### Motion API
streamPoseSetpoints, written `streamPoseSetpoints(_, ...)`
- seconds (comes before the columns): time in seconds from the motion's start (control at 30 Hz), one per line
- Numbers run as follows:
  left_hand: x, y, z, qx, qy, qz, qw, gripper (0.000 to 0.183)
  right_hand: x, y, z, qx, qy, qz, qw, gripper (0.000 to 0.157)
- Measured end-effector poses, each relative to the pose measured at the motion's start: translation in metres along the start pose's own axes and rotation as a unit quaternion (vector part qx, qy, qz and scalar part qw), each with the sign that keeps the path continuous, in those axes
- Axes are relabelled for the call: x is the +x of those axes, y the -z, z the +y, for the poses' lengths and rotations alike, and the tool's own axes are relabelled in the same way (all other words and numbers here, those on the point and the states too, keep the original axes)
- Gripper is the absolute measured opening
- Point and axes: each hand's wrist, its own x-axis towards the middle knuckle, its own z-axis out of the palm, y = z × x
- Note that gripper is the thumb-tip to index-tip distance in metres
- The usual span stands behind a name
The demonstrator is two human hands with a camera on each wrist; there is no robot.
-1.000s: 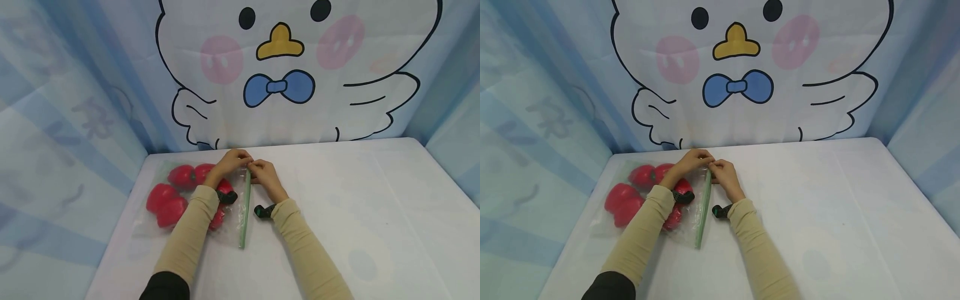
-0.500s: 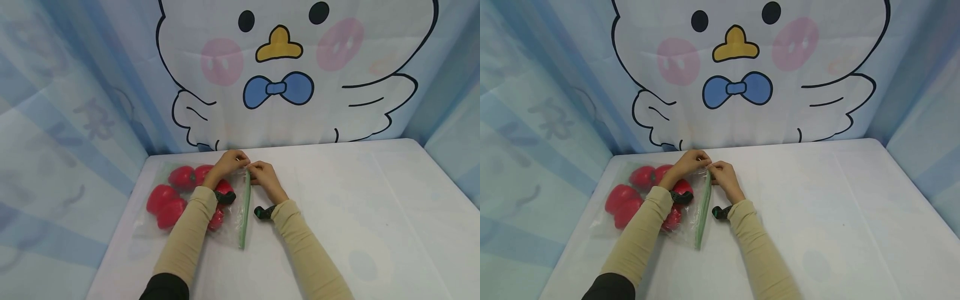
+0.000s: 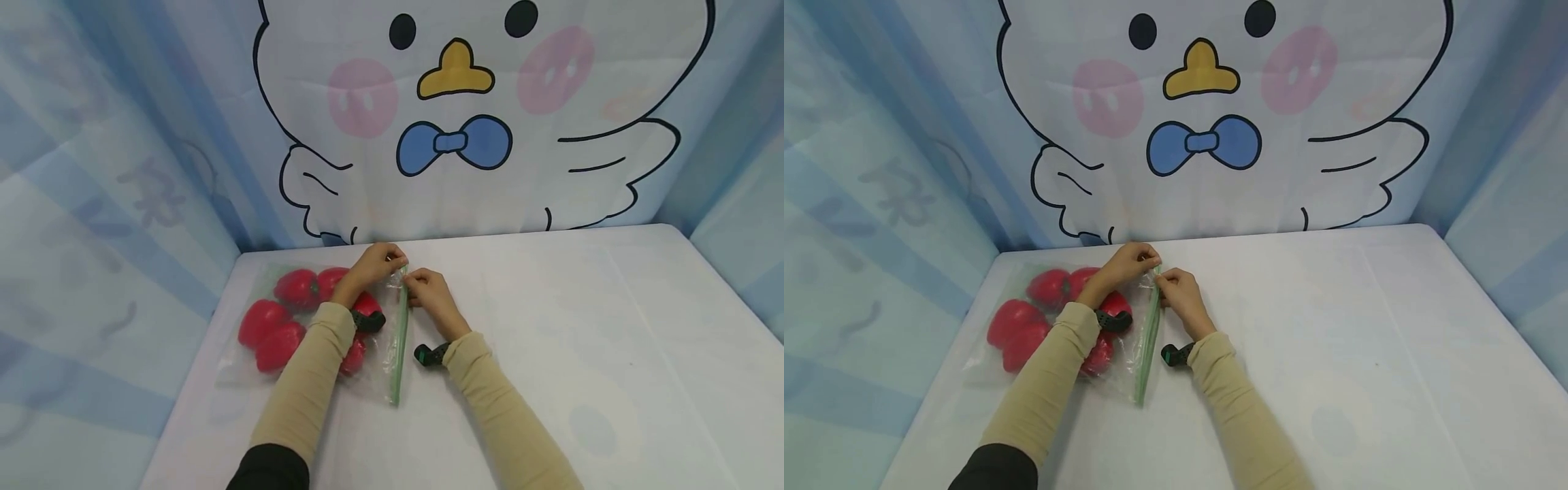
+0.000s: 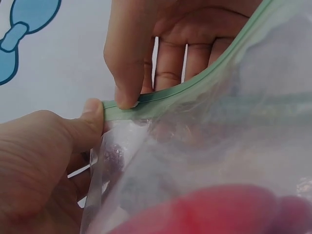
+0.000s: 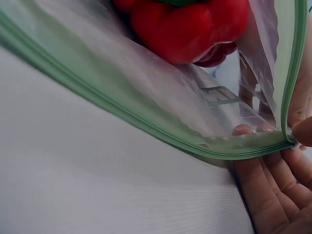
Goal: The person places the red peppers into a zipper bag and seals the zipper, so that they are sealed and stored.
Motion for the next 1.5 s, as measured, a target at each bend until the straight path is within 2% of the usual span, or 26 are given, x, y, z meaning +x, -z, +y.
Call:
streamPoseSetpoints(0.27,0.000,0.001,-0.003,-0.001,-0.016,0.014,0.9998,0.022,-0.013,-0.004,0.000,-0.006,-0.012,-0.002,1.000,0.023)
streamPoseSetpoints(0.67,0.003,0.000,-0.006,0.002,-0.018,0.018,0.9997,0.022,-0.035,-0.010,0.004,-0.012,-0.029,-0.005,1.000,0.020)
streamPoseSetpoints(1.1,0.000,0.000,-0.003,-0.019,-0.009,0.017,0.9996,0.023,-0.063,-0.013,0.005,-0.044,-0.014,-0.023,0.999,0.018)
streamPoseSetpoints(1.5,-0.005,0.001,-0.002,-0.029,-0.004,0.021,0.9993,0.023,-0.083,-0.018,0.011,-0.029,-0.011,-0.047,0.998,0.017)
